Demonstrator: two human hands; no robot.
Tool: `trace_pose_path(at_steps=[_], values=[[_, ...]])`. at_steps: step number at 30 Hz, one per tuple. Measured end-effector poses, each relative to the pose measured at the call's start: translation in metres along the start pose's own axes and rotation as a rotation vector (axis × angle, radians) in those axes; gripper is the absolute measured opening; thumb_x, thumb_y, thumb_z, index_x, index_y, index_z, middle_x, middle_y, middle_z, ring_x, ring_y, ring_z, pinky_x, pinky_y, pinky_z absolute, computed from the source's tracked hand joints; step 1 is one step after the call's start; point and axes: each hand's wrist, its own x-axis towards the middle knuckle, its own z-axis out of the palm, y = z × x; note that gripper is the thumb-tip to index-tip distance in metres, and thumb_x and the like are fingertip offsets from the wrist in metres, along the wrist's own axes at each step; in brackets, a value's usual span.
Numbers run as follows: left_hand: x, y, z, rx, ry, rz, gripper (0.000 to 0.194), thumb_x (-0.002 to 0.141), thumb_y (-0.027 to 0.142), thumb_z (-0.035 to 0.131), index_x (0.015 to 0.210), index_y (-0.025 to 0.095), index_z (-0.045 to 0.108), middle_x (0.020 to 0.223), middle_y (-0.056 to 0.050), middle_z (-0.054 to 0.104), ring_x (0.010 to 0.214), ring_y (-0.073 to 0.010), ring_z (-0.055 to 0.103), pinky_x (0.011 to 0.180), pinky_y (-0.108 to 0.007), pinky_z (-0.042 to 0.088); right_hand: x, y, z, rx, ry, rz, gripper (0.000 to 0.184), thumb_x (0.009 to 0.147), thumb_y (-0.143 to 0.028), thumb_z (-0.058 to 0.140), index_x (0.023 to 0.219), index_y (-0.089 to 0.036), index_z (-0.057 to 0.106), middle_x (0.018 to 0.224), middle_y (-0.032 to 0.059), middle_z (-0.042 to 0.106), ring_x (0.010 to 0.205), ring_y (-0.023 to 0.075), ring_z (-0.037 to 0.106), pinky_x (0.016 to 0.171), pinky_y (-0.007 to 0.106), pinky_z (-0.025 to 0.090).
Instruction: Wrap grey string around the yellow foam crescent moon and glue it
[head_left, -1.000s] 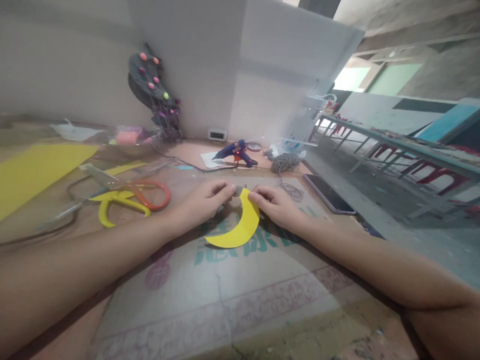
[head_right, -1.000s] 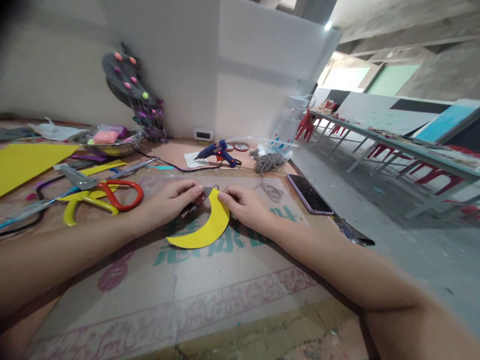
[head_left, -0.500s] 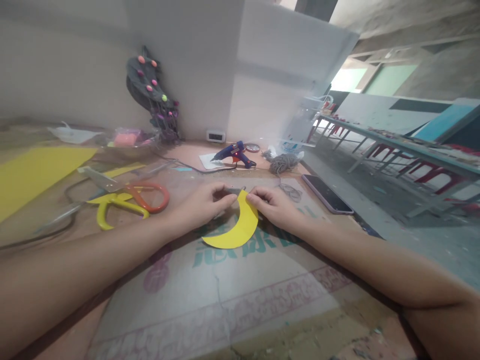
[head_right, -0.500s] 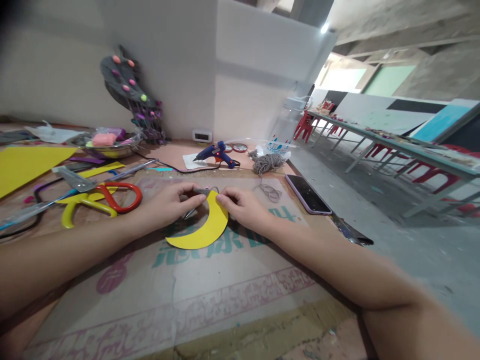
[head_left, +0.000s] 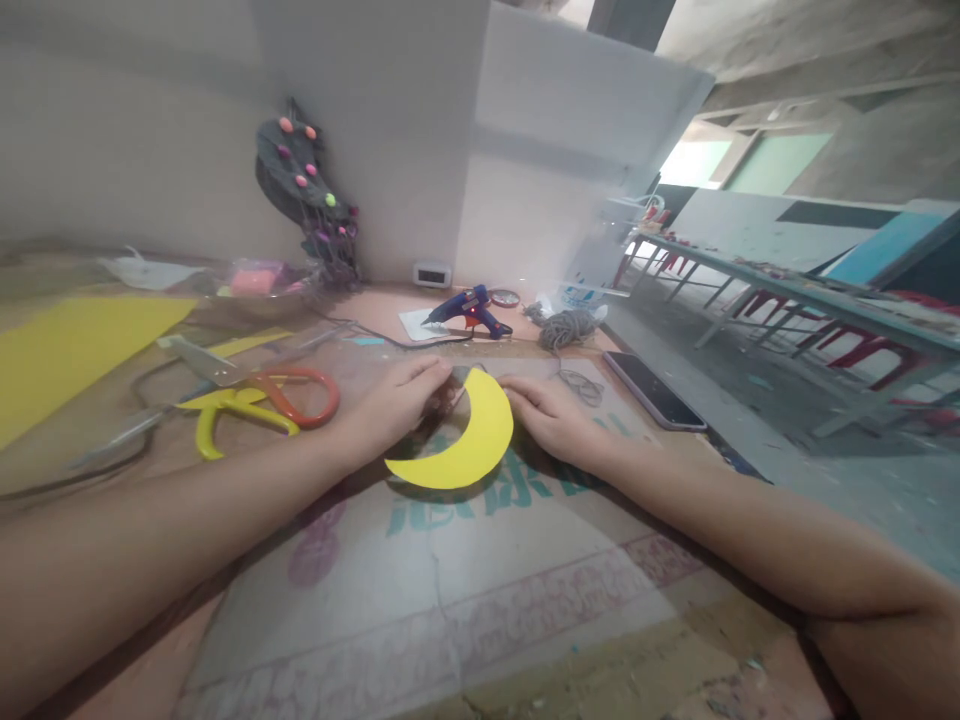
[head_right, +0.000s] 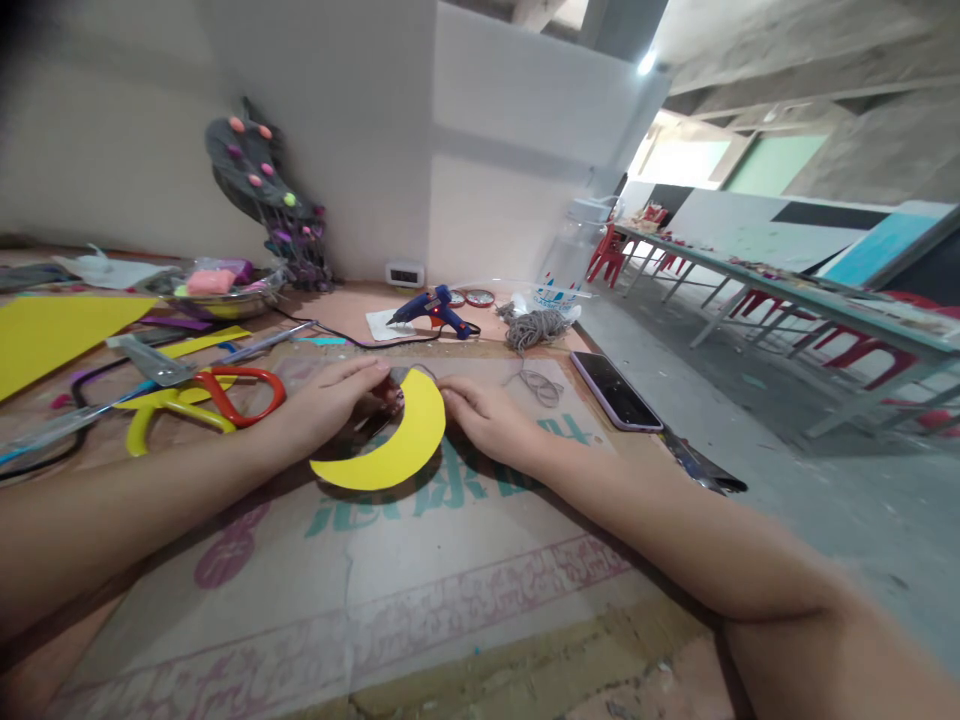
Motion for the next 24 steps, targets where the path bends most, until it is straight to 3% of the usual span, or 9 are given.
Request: trace_pose_path(at_steps=[3,7,15,19,22,24], values=[[0.003,-0.002,0.0,-0.169,0.008,-0.04,0.028,0.085,0.043,0.049,0.072,0.018,0.051,0.068,0.0,0.057,0.064,-0.0139,0.058,0.06,-0.025,0.046,0.002,0.001,0.003,-0.19,-0.139,-0.209,0.025,0.092,-0.023,0.042,0.11,-0.019,0.06,0.114,0.0112,0.063,0.107,0.0238,0.054,0.096,0.041,0.042],[0.002,-0.002,0.0,-0.111,-0.005,-0.059,0.031,0.086,0.046,0.049,0.073,0.018,0.053,0.069,-0.001,0.058,0.062,-0.0147,0.057,0.054,-0.025,0.043,0.003,-0.001,0.005,-0.42,-0.252,-0.298,0.024,0.092,-0.021,0.046,0.108,-0.019,0.062,0.111,0.012,0.063,0.108,0.0262,0.05,0.097,0.045,0.038],[-0.002,0.003,0.0,-0.04,-0.044,-0.036,0.034,0.088,0.046,0.047,0.072,0.017,0.054,0.066,0.001,0.052,0.055,-0.0108,0.048,0.047,-0.022,0.035,0.001,0.001,0.004,-0.54,-0.157,-0.28,0.022,0.09,-0.024,0.049,0.106,-0.016,0.063,0.111,0.014,0.057,0.1,0.0257,0.05,0.087,0.042,0.043],[-0.003,0.003,-0.001,0.04,-0.043,0.009,0.034,0.09,0.046,0.045,0.075,0.017,0.055,0.069,0.001,0.053,0.059,-0.0118,0.049,0.05,-0.023,0.035,0.001,0.003,-0.004,-0.49,-0.2,-0.328,0.027,0.092,-0.023,0.047,0.115,-0.015,0.059,0.114,0.0137,0.059,0.104,0.0244,0.052,0.089,0.04,0.043],[-0.004,0.005,-0.001,0.086,-0.051,0.033,0.034,0.09,0.046,0.044,0.077,0.017,0.056,0.069,0.001,0.055,0.059,-0.012,0.05,0.051,-0.023,0.036,0.002,0.005,-0.019,-0.455,-0.244,-0.167,0.018,0.091,-0.023,0.049,0.102,-0.019,0.063,0.094,0.007,0.066,0.082,0.0194,0.058,0.072,0.031,0.044],[-0.006,0.006,-0.001,0.116,-0.064,0.035,0.034,0.09,0.046,0.044,0.075,0.017,0.056,0.065,0.001,0.055,0.055,-0.0115,0.048,0.049,-0.022,0.035,0.004,0.007,-0.031,-0.506,-0.157,0.018,0.012,0.088,-0.026,0.054,0.093,-0.022,0.065,0.08,0.0029,0.067,0.068,0.0174,0.056,0.062,0.028,0.037]])
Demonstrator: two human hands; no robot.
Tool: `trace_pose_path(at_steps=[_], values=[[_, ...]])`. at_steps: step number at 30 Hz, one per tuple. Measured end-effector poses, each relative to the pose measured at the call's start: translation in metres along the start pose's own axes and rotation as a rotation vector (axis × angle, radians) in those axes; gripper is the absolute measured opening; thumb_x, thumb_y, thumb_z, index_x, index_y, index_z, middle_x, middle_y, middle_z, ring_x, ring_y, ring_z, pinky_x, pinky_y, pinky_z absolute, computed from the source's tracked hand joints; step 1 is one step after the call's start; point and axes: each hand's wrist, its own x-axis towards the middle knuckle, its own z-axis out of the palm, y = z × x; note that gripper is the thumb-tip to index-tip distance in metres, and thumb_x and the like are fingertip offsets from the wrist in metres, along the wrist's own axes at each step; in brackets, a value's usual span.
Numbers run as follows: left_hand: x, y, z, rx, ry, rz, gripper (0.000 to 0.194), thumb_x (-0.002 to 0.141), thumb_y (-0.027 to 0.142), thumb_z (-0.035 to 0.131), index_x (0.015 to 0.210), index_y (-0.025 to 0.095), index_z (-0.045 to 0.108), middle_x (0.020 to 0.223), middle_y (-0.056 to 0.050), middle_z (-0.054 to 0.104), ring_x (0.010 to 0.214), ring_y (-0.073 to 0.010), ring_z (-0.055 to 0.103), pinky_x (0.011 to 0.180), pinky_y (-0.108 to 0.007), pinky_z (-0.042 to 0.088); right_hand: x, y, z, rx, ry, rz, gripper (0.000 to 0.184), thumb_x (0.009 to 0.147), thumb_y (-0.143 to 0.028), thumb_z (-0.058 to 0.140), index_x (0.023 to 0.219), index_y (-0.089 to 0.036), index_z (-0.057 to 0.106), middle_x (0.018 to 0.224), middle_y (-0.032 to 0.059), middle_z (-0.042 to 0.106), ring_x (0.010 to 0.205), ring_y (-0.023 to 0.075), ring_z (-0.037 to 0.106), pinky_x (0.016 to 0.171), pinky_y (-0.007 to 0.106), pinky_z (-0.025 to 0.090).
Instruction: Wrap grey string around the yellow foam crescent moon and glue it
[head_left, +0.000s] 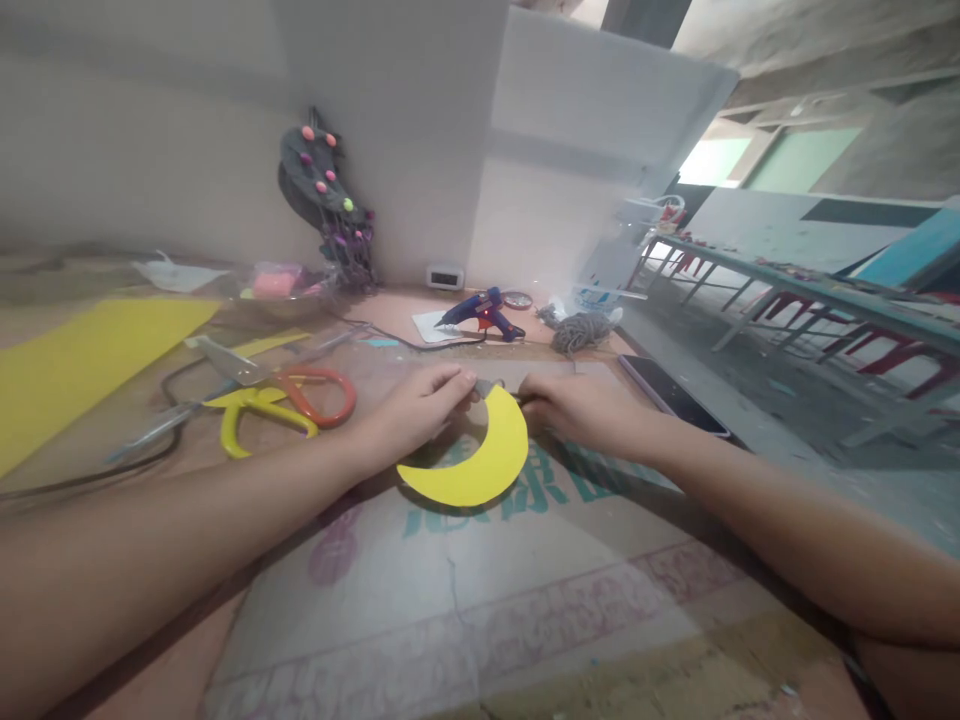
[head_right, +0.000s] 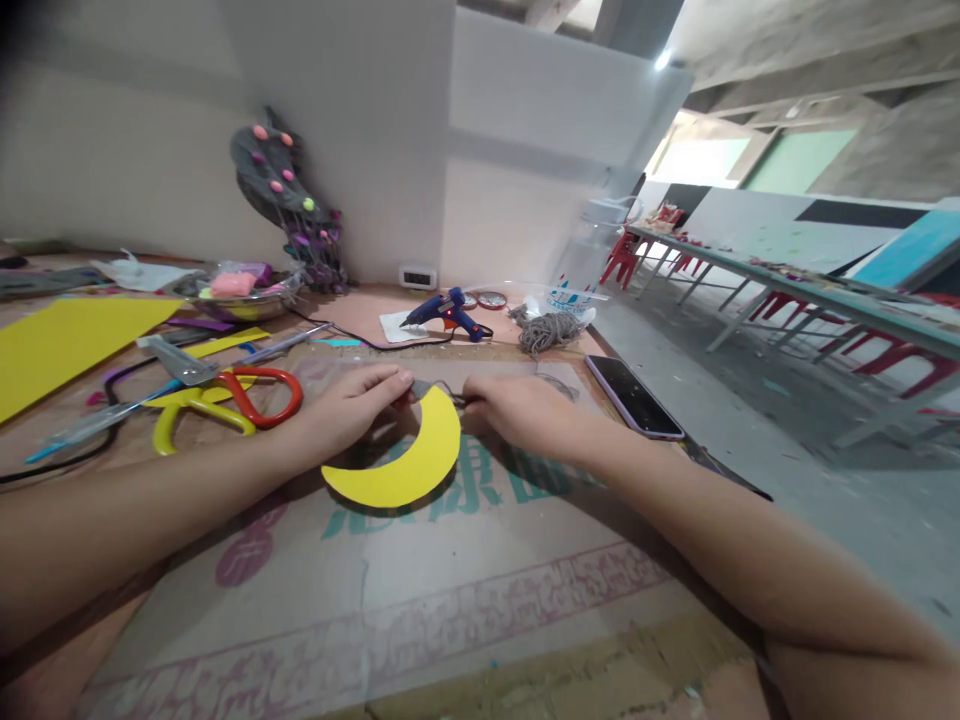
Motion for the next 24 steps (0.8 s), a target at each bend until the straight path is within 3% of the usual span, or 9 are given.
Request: trace_pose_path(at_steps=[2,5,7,13,20,24], values=[[-0.002,0.002,0.0,0.031,-0.028,-0.012,0.037,0.091,0.047,0.043,0.073,0.017,0.056,0.06,0.002,0.054,0.05,-0.0108,0.045,0.046,-0.022,0.032,0.001,0.006,-0.008,-0.009,0.109,0.102,0.016,0.09,-0.03,0.052,0.095,-0.022,0.065,0.082,0.0036,0.067,0.068,0.0179,0.055,0.062,0.028,0.035],[-0.005,0.004,-0.001,0.071,-0.092,-0.022,0.041,0.091,0.049,0.042,0.07,0.017,0.058,0.057,0.002,0.055,0.048,-0.0108,0.044,0.045,-0.022,0.032,0.002,0.007,-0.016,0.07,0.282,0.102,0.024,0.093,-0.034,0.045,0.095,-0.019,0.063,0.083,0.005,0.065,0.072,0.018,0.055,0.064,0.027,0.035],[-0.006,0.006,-0.002,0.097,-0.114,-0.011,0.042,0.091,0.049,0.043,0.07,0.016,0.059,0.06,0.001,0.059,0.05,-0.0113,0.047,0.047,-0.022,0.034,0.002,0.001,-0.016,0.149,0.329,0.111,0.024,0.091,-0.037,0.048,0.087,-0.017,0.061,0.075,0.0028,0.061,0.068,0.0159,0.052,0.06,0.026,0.034],[-0.005,0.009,-0.001,0.161,-0.04,0.012,0.041,0.093,0.047,0.039,0.072,0.017,0.059,0.054,0.003,0.052,0.051,-0.0117,0.045,0.048,-0.022,0.033,-0.002,-0.019,0.001,0.347,0.288,0.227,0.021,0.083,-0.034,0.058,0.071,-0.018,0.054,0.06,-0.0029,0.05,0.057,0.0109,0.044,0.053,0.023,0.032],[-0.004,0.007,0.0,0.175,-0.046,-0.013,0.039,0.094,0.045,0.038,0.074,0.017,0.056,0.053,0.004,0.047,0.05,-0.0111,0.042,0.048,-0.023,0.031,0.0,-0.012,0.019,0.585,0.136,0.213,0.021,0.087,-0.034,0.048,0.076,-0.018,0.057,0.068,-0.001,0.058,0.061,0.0124,0.049,0.057,0.024,0.036],[-0.004,0.008,0.0,0.209,-0.065,-0.032,0.039,0.095,0.045,0.038,0.075,0.017,0.056,0.056,0.004,0.047,0.053,-0.0111,0.044,0.05,-0.023,0.031,-0.001,-0.008,0.02,0.59,0.141,0.14,0.021,0.089,-0.029,0.043,0.075,-0.019,0.054,0.071,0.001,0.06,0.065,0.0139,0.053,0.061,0.025,0.038]])
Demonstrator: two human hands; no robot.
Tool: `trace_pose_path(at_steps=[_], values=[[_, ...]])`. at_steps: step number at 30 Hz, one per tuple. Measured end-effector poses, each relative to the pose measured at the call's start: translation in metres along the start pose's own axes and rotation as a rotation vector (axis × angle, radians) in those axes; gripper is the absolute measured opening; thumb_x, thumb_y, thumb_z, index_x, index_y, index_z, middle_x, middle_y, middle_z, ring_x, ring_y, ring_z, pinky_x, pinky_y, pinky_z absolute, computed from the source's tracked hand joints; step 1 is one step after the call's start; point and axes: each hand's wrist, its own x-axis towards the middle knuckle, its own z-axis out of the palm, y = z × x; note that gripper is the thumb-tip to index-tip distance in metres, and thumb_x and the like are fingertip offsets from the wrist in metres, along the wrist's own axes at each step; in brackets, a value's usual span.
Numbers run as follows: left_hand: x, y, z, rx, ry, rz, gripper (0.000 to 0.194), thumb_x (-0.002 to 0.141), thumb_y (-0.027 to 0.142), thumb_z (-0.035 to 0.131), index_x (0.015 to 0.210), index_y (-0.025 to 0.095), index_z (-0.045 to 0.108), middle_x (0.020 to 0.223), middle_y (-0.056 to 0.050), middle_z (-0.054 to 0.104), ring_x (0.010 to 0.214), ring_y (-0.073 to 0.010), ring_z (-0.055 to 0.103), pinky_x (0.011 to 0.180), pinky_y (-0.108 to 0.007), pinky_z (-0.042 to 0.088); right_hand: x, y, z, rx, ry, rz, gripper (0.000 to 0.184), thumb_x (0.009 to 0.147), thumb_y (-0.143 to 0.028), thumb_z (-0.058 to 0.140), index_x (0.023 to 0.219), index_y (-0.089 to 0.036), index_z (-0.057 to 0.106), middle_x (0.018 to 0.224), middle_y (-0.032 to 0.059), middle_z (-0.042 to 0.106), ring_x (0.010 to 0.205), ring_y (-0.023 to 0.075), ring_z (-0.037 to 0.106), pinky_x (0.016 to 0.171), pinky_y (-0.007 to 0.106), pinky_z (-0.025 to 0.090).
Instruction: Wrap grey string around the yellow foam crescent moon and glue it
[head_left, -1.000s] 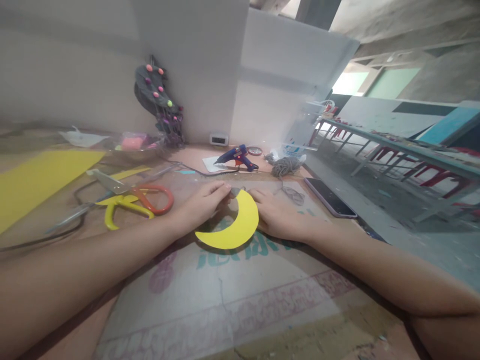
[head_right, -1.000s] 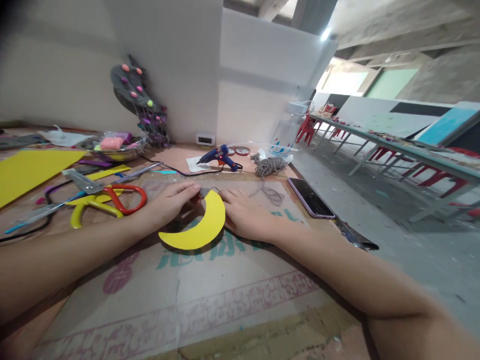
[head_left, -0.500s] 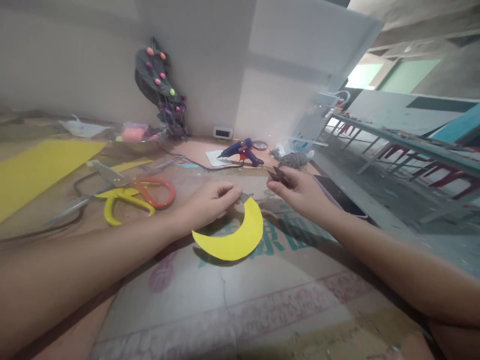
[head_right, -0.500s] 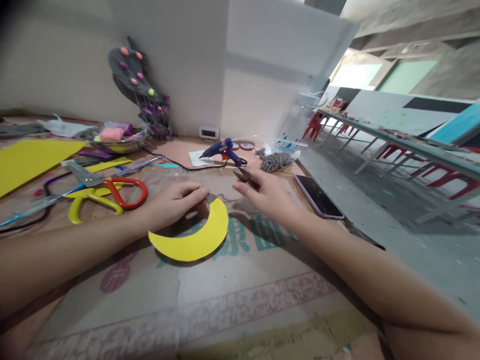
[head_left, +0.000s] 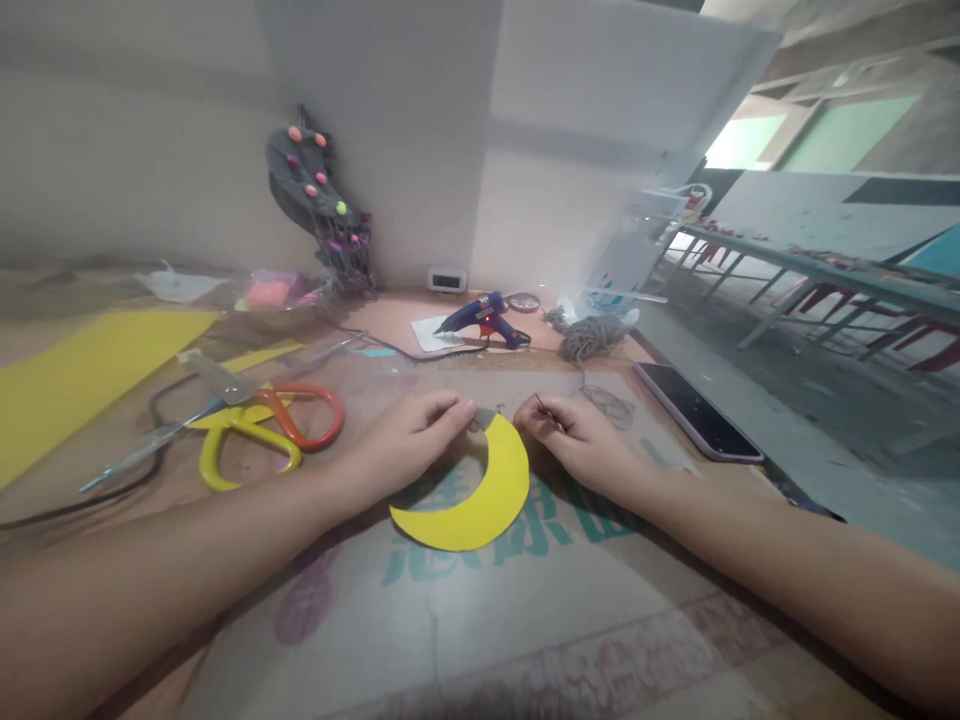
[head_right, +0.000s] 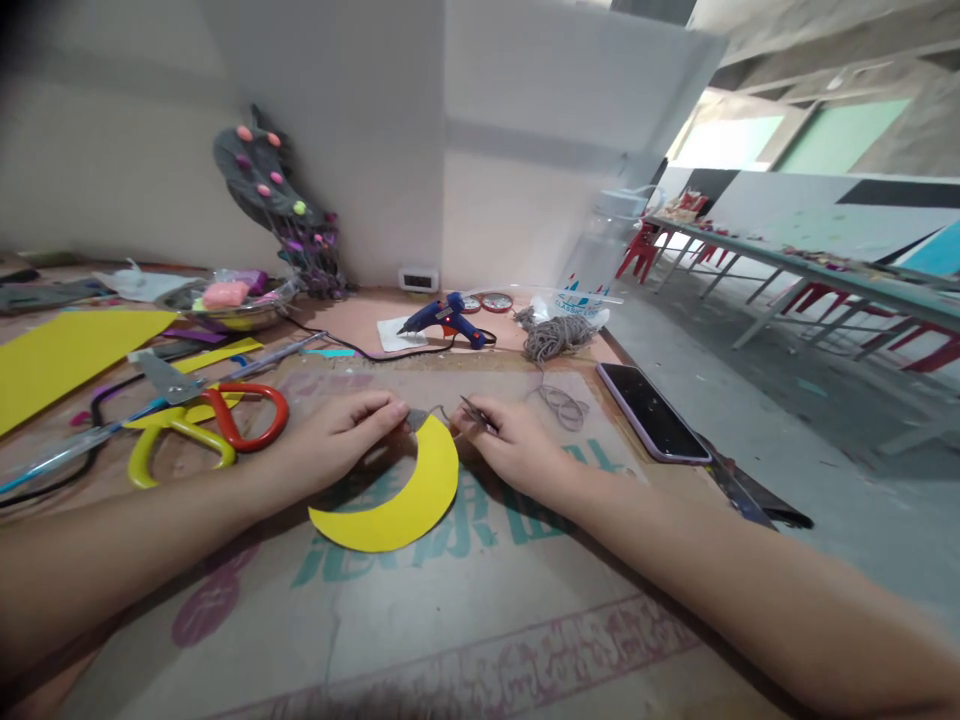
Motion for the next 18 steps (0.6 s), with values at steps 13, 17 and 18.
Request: trace_pose_path(at_steps=[13,17,18], values=[[0.0001,0.0063,-0.0026,0.015,-0.083,-0.033,0.039,0.095,0.044,0.038,0.073,0.017,0.057,0.062,0.003,0.052,0.059,-0.0116,0.049,0.055,-0.022,0.037,-0.0007,0.0032,-0.0011,-0.159,0.077,-0.142,0.013,0.087,-0.028,0.054,0.091,-0.016,0.057,0.08,0.0037,0.058,0.066,0.0138,0.052,0.059,0.025,0.04],[0.0021,0.0087,-0.003,0.013,-0.094,-0.028,0.039,0.095,0.042,0.039,0.072,0.017,0.058,0.063,0.002,0.054,0.063,-0.0124,0.052,0.058,-0.022,0.039,-0.0011,0.0073,-0.0025,-0.115,0.112,-0.144,0.017,0.089,-0.023,0.051,0.102,-0.017,0.059,0.078,0.0031,0.059,0.066,0.0138,0.054,0.06,0.026,0.045],[0.0026,0.0088,-0.0028,0.012,-0.097,-0.025,0.039,0.095,0.041,0.039,0.072,0.017,0.058,0.066,0.002,0.056,0.065,-0.0127,0.053,0.06,-0.022,0.04,-0.0009,0.0084,-0.0032,-0.105,0.13,-0.154,0.019,0.09,-0.022,0.05,0.106,-0.018,0.06,0.082,0.0042,0.06,0.07,0.0147,0.056,0.063,0.027,0.047]])
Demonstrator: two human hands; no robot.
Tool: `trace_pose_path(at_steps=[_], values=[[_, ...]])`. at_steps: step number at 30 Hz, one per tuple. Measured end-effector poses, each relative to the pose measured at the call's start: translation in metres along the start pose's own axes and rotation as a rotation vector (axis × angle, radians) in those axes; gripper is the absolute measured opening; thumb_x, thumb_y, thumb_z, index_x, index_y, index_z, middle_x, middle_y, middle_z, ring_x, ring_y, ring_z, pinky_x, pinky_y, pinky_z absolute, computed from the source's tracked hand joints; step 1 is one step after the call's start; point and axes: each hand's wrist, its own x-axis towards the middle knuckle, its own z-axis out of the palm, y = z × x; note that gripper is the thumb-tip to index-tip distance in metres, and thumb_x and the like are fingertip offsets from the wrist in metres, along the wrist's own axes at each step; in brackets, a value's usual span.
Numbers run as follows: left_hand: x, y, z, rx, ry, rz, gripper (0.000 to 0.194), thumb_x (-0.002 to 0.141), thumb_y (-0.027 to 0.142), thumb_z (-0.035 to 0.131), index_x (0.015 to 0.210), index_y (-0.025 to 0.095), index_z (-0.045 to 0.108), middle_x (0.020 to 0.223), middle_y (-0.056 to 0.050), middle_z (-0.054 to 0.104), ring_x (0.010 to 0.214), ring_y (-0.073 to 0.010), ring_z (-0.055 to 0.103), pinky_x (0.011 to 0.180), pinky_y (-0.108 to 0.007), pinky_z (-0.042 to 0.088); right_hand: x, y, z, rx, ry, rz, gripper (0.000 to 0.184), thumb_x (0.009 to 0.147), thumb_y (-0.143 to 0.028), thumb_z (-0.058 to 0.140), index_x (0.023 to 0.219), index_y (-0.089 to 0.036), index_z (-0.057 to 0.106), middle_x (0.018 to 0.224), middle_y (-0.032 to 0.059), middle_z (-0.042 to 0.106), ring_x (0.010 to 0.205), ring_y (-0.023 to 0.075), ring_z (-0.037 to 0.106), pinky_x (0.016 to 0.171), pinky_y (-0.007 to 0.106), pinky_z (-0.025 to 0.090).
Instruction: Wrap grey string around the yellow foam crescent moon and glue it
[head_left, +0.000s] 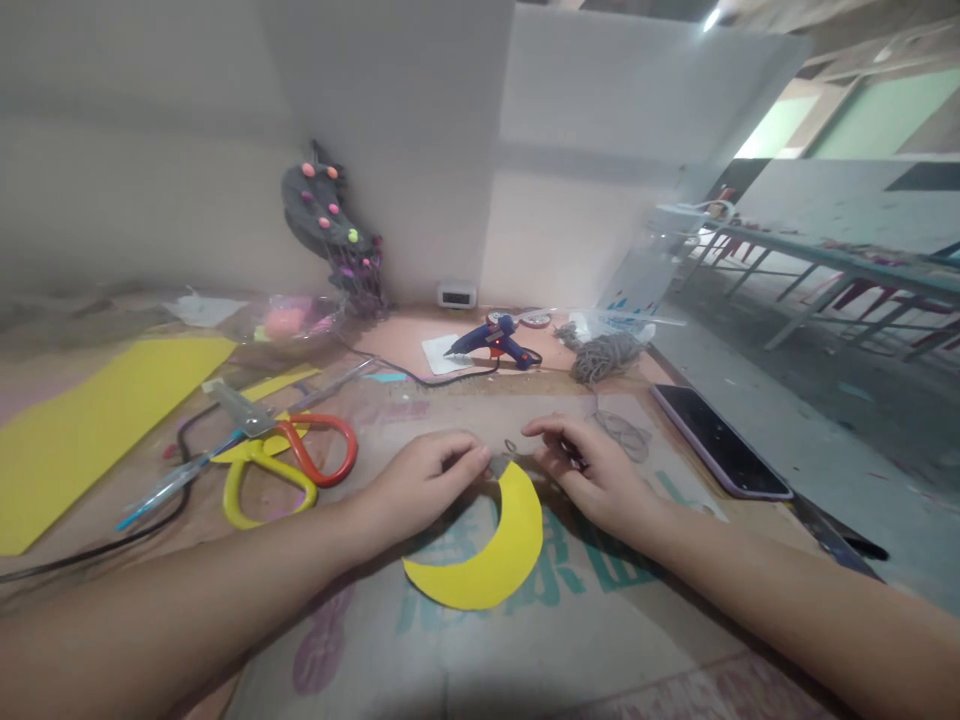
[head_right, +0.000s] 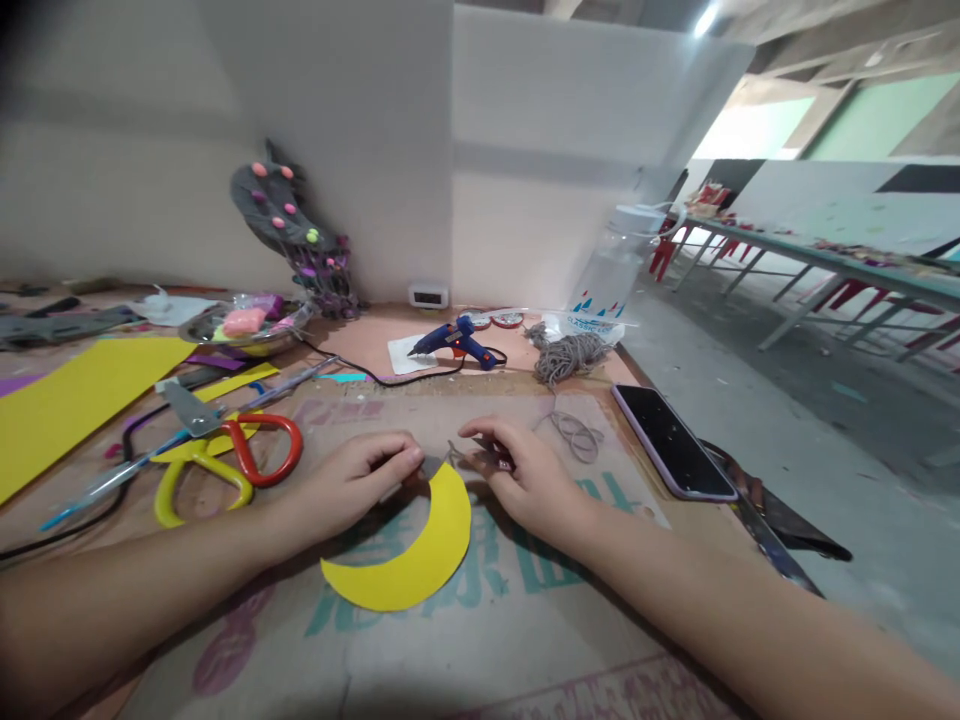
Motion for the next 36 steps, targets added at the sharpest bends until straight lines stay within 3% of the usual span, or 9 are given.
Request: trace_pose_path(at_steps=[3,6,9,13,17,20,26,31,36], values=[[0.002,-0.001,0.001,0.008,-0.009,0.017,0.037,0.095,0.039,0.039,0.074,0.017,0.06,0.072,0.0,0.061,0.07,-0.0134,0.056,0.064,-0.022,0.041,0.0,0.001,-0.001,0.066,0.029,-0.072,0.026,0.093,-0.02,0.045,0.113,-0.022,0.062,0.108,0.0086,0.062,0.101,0.0185,0.059,0.086,0.034,0.049],[0.003,-0.003,0.002,0.029,-0.01,0.044,0.036,0.095,0.038,0.039,0.074,0.017,0.059,0.073,0.0,0.061,0.072,-0.0139,0.057,0.067,-0.022,0.042,-0.001,-0.002,0.0,0.187,-0.068,-0.041,0.035,0.093,-0.015,0.041,0.122,-0.025,0.059,0.125,0.007,0.06,0.118,0.018,0.054,0.1,0.037,0.044],[0.003,-0.003,0.002,0.047,-0.011,0.057,0.036,0.095,0.038,0.039,0.075,0.017,0.06,0.075,-0.001,0.062,0.074,-0.0144,0.057,0.068,-0.023,0.042,-0.001,-0.006,0.004,0.288,-0.196,0.093,0.038,0.091,-0.016,0.043,0.124,-0.024,0.059,0.118,0.006,0.065,0.108,0.0167,0.06,0.093,0.034,0.049],[0.002,-0.003,0.001,0.057,-0.061,0.07,0.037,0.095,0.038,0.037,0.076,0.017,0.06,0.075,-0.001,0.062,0.073,-0.0141,0.057,0.068,-0.023,0.042,0.003,-0.003,0.008,0.398,-0.245,0.274,0.033,0.088,-0.024,0.051,0.118,-0.021,0.063,0.101,0.005,0.07,0.091,0.0162,0.064,0.082,0.031,0.051],[0.002,-0.005,0.0,0.105,-0.104,0.088,0.037,0.096,0.037,0.036,0.074,0.017,0.059,0.075,-0.001,0.06,0.072,-0.0143,0.056,0.067,-0.024,0.041,0.008,-0.002,0.008,0.406,-0.26,0.394,0.017,0.081,-0.028,0.061,0.092,-0.016,0.069,0.083,0.0028,0.07,0.075,0.0151,0.062,0.071,0.028,0.049],[0.002,-0.006,-0.002,0.117,-0.131,0.079,0.037,0.095,0.037,0.037,0.075,0.017,0.059,0.076,-0.001,0.06,0.074,-0.0147,0.056,0.07,-0.024,0.041,0.008,-0.004,0.006,0.365,-0.252,0.379,0.011,0.08,-0.026,0.063,0.08,-0.016,0.068,0.077,0.002,0.069,0.072,0.0145,0.06,0.067,0.026,0.047],[-0.001,-0.008,-0.004,0.018,-0.143,0.053,0.037,0.095,0.04,0.038,0.077,0.016,0.06,0.078,-0.001,0.063,0.075,-0.0146,0.059,0.068,-0.023,0.042,0.009,-0.006,0.003,0.272,-0.279,0.266,0.011,0.083,-0.024,0.061,0.083,-0.017,0.069,0.08,0.0026,0.067,0.078,0.0153,0.061,0.072,0.026,0.046],[-0.002,-0.009,-0.002,-0.053,-0.144,0.059,0.038,0.095,0.042,0.037,0.078,0.016,0.06,0.078,-0.001,0.062,0.075,-0.015,0.059,0.069,-0.023,0.043,0.011,-0.006,0.005,0.272,-0.225,0.329,0.014,0.083,-0.026,0.058,0.081,-0.015,0.067,0.075,0.0012,0.067,0.071,0.0139,0.06,0.067,0.025,0.045],[-0.002,-0.005,-0.002,0.015,-0.182,0.135,0.037,0.095,0.04,0.036,0.076,0.016,0.056,0.075,-0.001,0.058,0.073,-0.0147,0.055,0.07,-0.024,0.043,0.009,-0.007,0.007,0.269,-0.202,0.354,0.02,0.083,-0.032,0.058,0.082,-0.015,0.067,0.069,0.0,0.063,0.063,0.0118,0.055,0.058,0.023,0.041]])
